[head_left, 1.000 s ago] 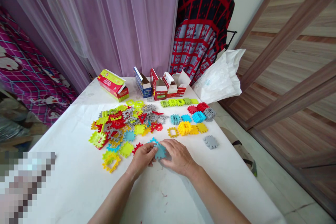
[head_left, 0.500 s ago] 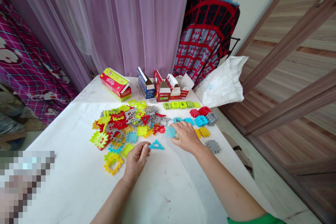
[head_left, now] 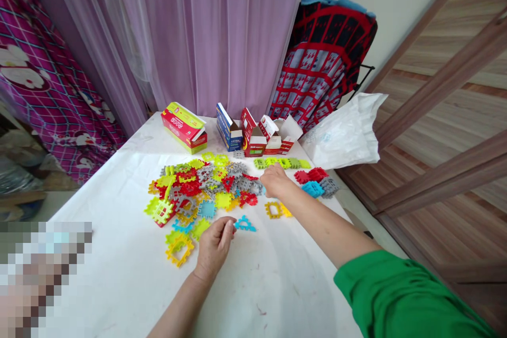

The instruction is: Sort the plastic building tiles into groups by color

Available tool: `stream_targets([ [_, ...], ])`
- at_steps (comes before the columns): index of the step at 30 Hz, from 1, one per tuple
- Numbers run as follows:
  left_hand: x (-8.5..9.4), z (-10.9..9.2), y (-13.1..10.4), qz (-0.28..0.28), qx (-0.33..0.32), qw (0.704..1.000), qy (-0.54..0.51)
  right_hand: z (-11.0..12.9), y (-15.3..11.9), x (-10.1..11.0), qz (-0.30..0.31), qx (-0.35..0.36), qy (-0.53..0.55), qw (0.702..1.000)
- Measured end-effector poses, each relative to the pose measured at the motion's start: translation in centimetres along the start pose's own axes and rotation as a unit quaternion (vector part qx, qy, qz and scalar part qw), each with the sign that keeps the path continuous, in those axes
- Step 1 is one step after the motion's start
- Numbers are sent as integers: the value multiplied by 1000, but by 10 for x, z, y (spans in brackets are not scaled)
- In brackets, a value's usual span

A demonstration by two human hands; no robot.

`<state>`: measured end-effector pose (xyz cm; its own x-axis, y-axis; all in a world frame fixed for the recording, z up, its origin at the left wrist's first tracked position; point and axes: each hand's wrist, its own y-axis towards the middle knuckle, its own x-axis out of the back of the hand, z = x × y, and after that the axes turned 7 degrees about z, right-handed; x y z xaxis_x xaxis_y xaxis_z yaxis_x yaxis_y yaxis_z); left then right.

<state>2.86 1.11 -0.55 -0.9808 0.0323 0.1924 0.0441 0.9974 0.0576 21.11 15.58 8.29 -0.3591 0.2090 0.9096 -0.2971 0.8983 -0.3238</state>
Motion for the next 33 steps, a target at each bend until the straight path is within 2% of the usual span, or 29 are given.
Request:
stream_targets([
  [5,1,0,1,0,-7,1000,14,-3,21,3,14,18,-1,1000],
  [14,4,0,3,-24,-12,999,22,1,12,14,3,77,3,997],
  [21,8,1,5,-62,-18,997,40,-8,8,23,14,44,-24,999],
  [24,18,3,12,-86,-51,992,76,-7,8,18,25,30,-32,999],
  [28,41,10,27,-166,-106,967,164,-2,9,12,38,41,-26,998],
  [30,51,13,32,-200,-110,955,191,-2,10,11,41,59,-13,997],
  [33,55,16,34,-214,-109,950,201,-5,12,10,40,87,18,995],
])
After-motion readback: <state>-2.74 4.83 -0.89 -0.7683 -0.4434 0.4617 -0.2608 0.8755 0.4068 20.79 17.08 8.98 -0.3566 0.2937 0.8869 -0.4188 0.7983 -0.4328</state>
